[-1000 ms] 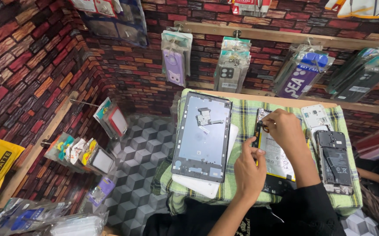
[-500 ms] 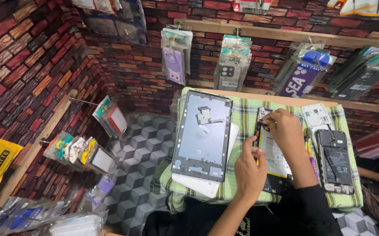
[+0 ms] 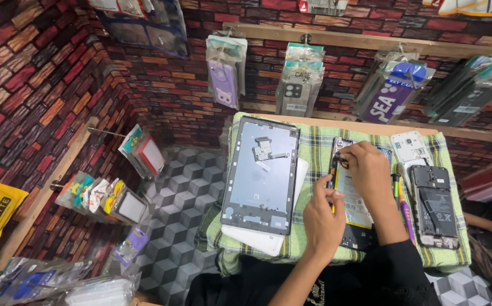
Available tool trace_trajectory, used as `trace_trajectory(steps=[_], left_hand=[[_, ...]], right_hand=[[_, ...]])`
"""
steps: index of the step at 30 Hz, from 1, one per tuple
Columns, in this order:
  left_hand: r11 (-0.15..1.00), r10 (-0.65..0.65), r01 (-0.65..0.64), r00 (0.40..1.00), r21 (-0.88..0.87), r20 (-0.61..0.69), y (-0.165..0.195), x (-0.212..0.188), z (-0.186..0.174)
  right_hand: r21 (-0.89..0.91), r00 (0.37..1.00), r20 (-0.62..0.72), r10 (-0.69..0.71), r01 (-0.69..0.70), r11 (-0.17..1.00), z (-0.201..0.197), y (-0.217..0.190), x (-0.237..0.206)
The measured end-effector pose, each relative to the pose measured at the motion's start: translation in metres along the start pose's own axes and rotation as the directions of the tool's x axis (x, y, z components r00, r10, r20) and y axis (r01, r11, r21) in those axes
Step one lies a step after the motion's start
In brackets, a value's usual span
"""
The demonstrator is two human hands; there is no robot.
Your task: The person uses a screwdriver to remove screws from a disassembled tablet and then detaches the motherboard from the device. The person places the removed components on the table.
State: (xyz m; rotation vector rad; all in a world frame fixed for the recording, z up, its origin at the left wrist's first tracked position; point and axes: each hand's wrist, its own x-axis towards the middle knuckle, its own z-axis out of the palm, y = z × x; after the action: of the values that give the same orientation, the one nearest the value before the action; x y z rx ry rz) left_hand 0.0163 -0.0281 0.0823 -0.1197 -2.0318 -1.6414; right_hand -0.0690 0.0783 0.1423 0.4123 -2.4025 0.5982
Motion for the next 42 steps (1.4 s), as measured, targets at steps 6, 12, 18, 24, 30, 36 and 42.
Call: trace_trajectory(steps=[6,12,18,24,30,36,42], left_hand=[[1.0,-0.005,0.005,1.0,0.017,0.006,0.001,0.0,0.004],[1.0,0.015,-0.015,1.0,-0.012,0.002,0.008,0.002,0.006],[1.0,-0.01,0.01,1.0,-0.026,0.0,0.016,0.005,0.005],[1.0,-0.018,0.019,1.0,-0.021,0.01,0.021,0.007,0.002],[0.999,-0.021,0.022,1.0,-0.027,0.019,0.023,0.008,0.0],[0.999,-0.041,0.041,0.999,-0.015,0.02,0.022,0.009,0.001],[1.0,-0.026,0.026,1.0,-0.016,0.015,0.022,0.009,0.0]], right_hand=[[0.015,1.0,-0.004,-0.008,0.008,1.0,-0.003,0.003,0.0],[0.089,1.0,-0.001,0.031,-0.03,0.996,-0.013,0.01,0.002],[-0.045,0.992,-0.101,0.079,-0.084,0.995,-0.013,-0.002,-0.017],[0.004,0.986,-0.076,0.149,-0.149,0.989,-0.008,-0.014,-0.025],[0.073,0.972,-0.106,0.21,-0.203,0.976,-0.01,-0.016,-0.026],[0.038,0.975,-0.128,0.181,-0.177,0.983,-0.005,-0.012,-0.025],[0.043,0.979,-0.108,0.171,-0.167,0.985,-0.006,-0.012,-0.026]])
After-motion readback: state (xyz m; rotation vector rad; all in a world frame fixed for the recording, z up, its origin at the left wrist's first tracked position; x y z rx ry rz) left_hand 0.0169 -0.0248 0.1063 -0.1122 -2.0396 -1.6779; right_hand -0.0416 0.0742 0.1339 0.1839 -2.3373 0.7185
